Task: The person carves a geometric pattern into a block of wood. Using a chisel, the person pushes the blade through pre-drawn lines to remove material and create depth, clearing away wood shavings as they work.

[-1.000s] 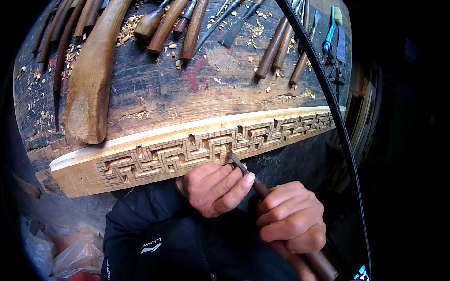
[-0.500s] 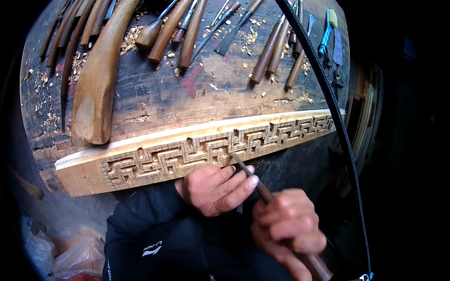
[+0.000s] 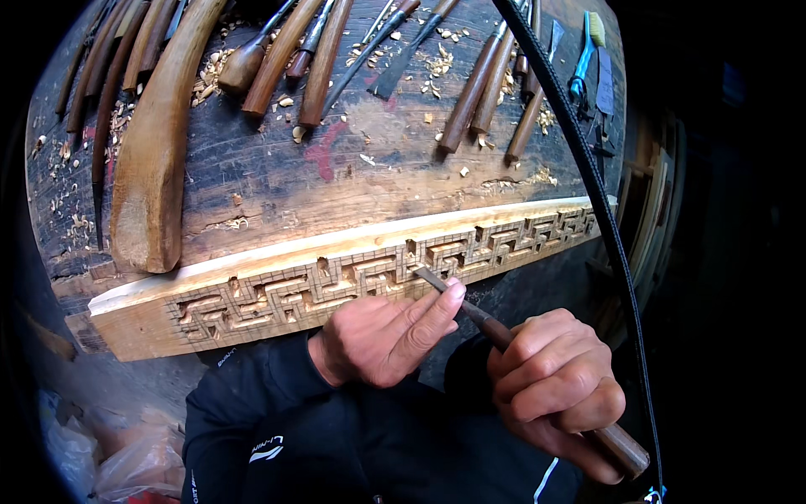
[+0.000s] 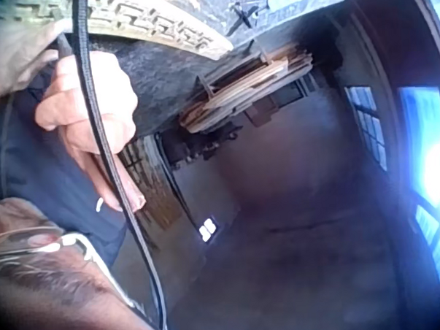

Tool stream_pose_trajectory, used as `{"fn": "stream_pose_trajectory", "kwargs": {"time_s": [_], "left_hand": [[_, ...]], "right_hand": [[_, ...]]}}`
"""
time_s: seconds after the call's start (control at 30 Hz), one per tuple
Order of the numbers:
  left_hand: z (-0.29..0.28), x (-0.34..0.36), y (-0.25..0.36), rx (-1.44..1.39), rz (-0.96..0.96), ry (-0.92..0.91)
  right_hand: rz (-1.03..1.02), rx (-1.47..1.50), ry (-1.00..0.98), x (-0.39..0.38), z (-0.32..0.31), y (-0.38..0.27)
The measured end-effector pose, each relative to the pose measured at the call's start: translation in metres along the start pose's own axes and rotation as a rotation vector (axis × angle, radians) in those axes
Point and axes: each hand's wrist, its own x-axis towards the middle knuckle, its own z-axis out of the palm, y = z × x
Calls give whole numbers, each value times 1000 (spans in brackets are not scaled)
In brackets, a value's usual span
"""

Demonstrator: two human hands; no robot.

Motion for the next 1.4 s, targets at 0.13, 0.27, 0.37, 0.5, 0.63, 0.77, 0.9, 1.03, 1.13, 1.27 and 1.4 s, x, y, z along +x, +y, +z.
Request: {"fn": "stream_pose_trajectory", "kwargs": {"time_s": [0.13, 0.27, 0.37, 0.5, 0.63, 0.77, 0.9, 1.03, 1.13, 1.27, 1.4], "left_hand": [[1, -4, 0, -7, -6, 2], [2, -7, 0, -24, -10, 11], [2, -5, 0, -50, -19, 16], [1, -7, -3, -22, 1, 23], [0, -7, -3, -9, 16, 19], [-2, -4, -2, -12, 10, 22], [5, -8, -4, 8, 27, 64], [0, -3, -4, 16, 77, -18], [2, -4, -5, 18, 94, -23], [1, -7, -5, 17, 92, -26], [2, -10, -5, 1, 94, 31]], "right_hand": [[30, 12, -5, 1, 0, 1], [50, -9, 14, 3, 4, 3], [73, -31, -8, 6, 6, 1], [101, -44, -86, 2, 2, -3], [57, -19, -80, -5, 6, 4], [6, -24, -80, -13, 7, 9], [-28, -97, 12, -19, 14, 5], [-62, -154, 60, -19, 12, -3], [-108, -95, 86, -16, 15, 4], [-79, -92, 61, -14, 12, 5], [-32, -78, 37, -10, 13, 2]]}}
